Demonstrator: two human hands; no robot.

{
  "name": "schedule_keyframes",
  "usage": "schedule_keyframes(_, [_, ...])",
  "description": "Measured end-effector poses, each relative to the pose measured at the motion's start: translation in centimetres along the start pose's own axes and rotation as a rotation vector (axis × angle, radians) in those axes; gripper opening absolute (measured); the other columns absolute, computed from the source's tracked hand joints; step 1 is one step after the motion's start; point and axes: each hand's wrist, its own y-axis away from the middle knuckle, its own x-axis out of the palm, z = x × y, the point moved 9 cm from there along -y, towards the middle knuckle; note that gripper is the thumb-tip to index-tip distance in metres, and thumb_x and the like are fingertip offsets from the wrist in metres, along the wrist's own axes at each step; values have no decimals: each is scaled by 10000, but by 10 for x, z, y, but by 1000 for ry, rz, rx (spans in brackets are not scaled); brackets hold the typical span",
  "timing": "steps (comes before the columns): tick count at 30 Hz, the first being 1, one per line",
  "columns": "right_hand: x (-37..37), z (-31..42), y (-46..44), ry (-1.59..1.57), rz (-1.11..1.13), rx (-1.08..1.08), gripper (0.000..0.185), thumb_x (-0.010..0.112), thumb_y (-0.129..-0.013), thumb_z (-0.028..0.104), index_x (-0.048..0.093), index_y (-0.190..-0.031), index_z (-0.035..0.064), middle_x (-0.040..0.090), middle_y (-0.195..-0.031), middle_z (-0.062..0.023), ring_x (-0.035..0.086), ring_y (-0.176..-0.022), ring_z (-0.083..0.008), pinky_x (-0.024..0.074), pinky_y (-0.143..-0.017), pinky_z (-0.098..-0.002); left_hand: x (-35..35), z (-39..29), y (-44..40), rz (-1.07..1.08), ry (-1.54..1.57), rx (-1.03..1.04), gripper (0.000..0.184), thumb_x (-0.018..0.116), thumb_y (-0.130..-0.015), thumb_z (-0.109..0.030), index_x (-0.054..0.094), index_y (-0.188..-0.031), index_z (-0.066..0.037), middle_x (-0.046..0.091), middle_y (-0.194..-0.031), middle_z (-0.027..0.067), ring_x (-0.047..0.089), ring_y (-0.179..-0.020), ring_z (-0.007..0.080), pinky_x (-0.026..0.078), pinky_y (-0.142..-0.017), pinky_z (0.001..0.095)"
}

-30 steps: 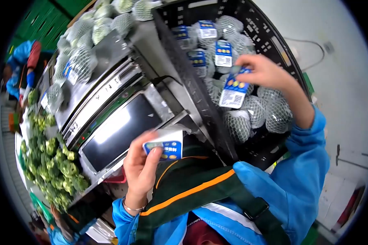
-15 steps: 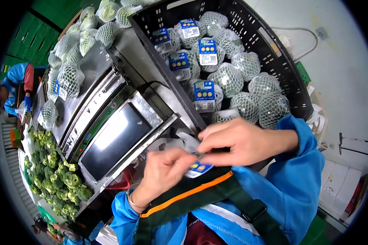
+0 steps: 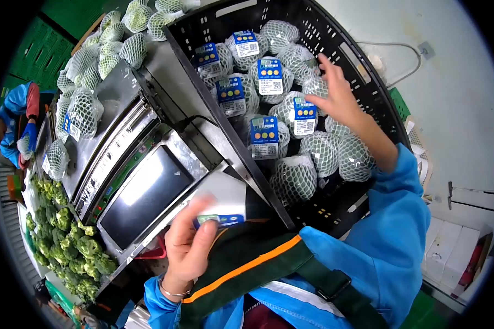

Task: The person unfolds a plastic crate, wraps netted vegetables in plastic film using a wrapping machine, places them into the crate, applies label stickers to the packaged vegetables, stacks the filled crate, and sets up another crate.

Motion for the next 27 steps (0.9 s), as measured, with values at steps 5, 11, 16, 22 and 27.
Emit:
schedule_keyframes(5, [-51,191,53,-1028,572,-353,296,705,-727,213,581,-939,49,572,-1053,-99,546,-965,-221,435,-827,-316,49,-25,-26,267,-612,247,116,634,-803,-100,602,-839,5,625,-717,107,601,-578,187,481,-543,277])
schedule_keyframes(11, [-111,131,-49,-322,-37,-291,154,627,-764,119,598,-886,29,602,-810,-55,580,-714,-135,468,-633,-254,14,68,1,327,-451,-555,291,590,-853,-269,669,-857,12,664,-723,77,609,-644,81,476,-551,235])
schedule_keyframes(16, [-4,-13,-216,-22,273,-239,307,614,-628,143,577,-909,24,602,-801,-104,562,-748,-197,460,-650,-326,28,32,-22,234,-4,-373,783,634,-778,0,131,-1378,-20,510,-1153,184,567,-955,198,467,-811,279])
schedule_keyframes(22, [95,-105,-233,292,-33,173,469,663,-658,71,515,-1098,137,456,-1129,-164,513,-997,-326,441,-843,-377,17,30,-13,357,-120,-188,392,606,-778,42,492,-1153,70,521,-1143,183,549,-996,228,424,-863,309])
schedule_keyframes(27, [26,-29,-196,-8,-233,-65,512,655,-758,194,446,-1218,108,488,-1116,-143,525,-991,-270,453,-837,-355,4,3,-20,-160,-119,-40,336,559,-829,12,471,-1149,66,630,-929,148,598,-908,170,446,-828,275])
